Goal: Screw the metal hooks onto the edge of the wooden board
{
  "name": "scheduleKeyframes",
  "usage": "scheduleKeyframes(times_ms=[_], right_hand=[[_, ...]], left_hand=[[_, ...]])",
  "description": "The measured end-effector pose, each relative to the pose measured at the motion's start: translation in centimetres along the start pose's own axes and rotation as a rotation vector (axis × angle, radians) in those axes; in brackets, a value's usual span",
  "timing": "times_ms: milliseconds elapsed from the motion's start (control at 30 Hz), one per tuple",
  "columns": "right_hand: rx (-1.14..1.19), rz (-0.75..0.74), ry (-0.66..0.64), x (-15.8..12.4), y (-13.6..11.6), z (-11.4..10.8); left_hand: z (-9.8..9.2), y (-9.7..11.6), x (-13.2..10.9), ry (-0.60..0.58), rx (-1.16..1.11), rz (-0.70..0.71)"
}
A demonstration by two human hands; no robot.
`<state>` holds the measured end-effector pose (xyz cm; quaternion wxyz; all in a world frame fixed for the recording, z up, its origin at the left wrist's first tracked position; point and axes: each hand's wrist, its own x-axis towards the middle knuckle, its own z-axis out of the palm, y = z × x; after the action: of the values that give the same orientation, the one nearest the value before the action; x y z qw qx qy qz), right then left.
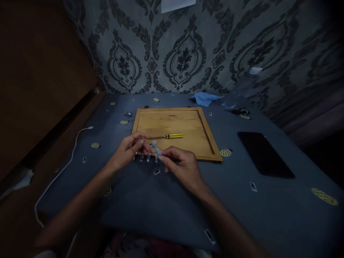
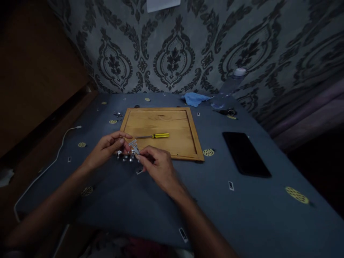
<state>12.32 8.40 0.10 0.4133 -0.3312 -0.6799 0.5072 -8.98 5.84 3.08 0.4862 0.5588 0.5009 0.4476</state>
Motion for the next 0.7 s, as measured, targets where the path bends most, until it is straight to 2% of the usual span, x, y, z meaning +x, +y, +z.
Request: scheduleKeyframes(times_ms=[200, 433, 600, 700], right_hand=[[0.006, 0.006, -0.021, 0.1, 0.2, 0.2], [-0.081, 0.043, -0.017, -2.0, 0.7, 0.0], [-0.022, 0.152, 0.049, -4.7, 1.4, -1.2], [0.024, 0.223, 0.158, -6.1, 1.8, -1.9]], left_hand=[[0.6, 0.0, -0.1, 0.053, 0.082, 0.018], [1.0, -0.4, -0.6, 0.188, 0.429, 0.138], [1.5, -0.9, -0.5, 0.167, 0.569, 0.209], [2.1, -1.2, -0.4, 0.120, 0.631, 0.297]])
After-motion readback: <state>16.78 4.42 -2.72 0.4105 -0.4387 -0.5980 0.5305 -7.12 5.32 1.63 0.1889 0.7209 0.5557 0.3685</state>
